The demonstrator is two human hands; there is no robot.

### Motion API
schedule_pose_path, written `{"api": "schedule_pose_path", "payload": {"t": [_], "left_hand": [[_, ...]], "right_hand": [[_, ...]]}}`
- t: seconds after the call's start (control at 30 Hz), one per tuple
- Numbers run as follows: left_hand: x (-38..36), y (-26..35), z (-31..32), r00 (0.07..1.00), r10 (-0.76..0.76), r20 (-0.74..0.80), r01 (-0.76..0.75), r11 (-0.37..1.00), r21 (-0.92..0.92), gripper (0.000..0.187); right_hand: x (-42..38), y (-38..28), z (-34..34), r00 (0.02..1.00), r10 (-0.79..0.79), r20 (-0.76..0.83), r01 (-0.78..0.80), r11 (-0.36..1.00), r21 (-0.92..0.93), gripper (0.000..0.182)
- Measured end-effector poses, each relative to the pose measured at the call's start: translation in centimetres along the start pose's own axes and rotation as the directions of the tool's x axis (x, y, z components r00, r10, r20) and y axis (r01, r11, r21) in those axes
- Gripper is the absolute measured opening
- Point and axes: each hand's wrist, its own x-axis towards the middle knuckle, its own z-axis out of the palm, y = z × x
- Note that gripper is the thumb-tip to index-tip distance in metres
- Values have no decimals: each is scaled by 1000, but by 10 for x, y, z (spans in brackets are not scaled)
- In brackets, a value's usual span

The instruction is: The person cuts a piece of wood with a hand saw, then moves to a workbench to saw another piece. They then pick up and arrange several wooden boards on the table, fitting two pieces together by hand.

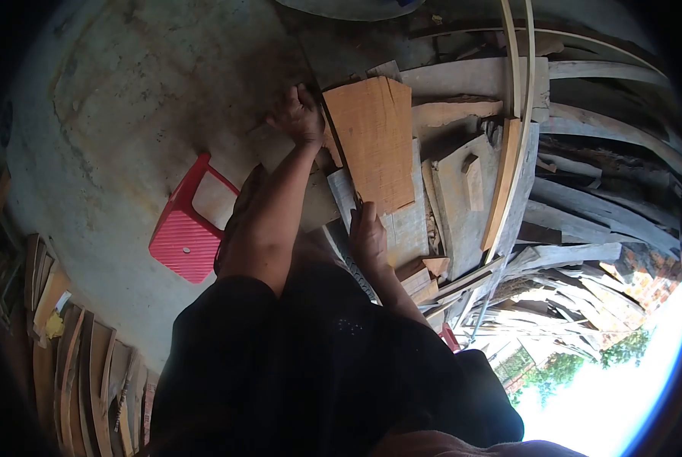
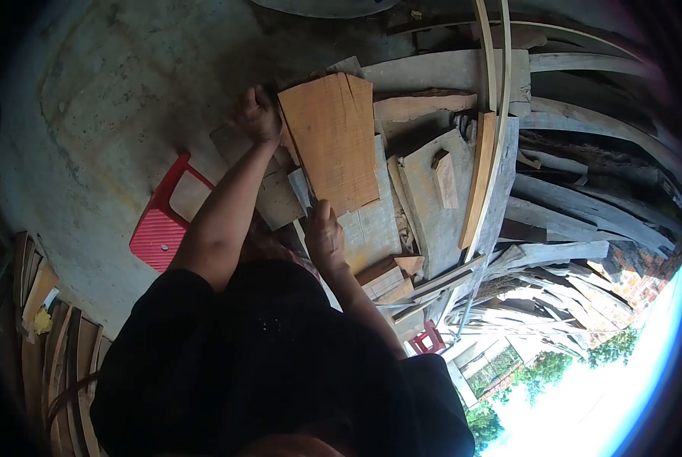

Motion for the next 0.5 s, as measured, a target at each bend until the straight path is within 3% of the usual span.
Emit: {"api": "schedule_pose_path", "payload": {"t": [0.07,0.17,0.23,0.33,0.47,0.5], "left_hand": [[-4,0,2,1000,-19,17,19,1000,4,11],[-4,1,-2,1000,7,26,-6,1000,-17,11],[-5,-1,-5,995,-6,97,4,1000,19,12],[-4,0,-1,1000,-8,21,8,1000,4,12],[-5,2,-3,996,-51,74,48,998,40,12],[-5,3,-3,999,-30,20,30,1000,2,15]], "right_hand": [[-56,41,9,1000,-20,-19,20,1000,17,21],[-9,24,12,999,-35,-29,36,998,47,20],[68,-2,27,990,-121,-77,123,992,26,18],[88,-23,19,990,-122,-69,121,992,-26,18],[-20,22,-3,1000,15,-14,-15,1000,4,21],[-45,39,-3,996,-72,-53,72,997,-3,22]]}}
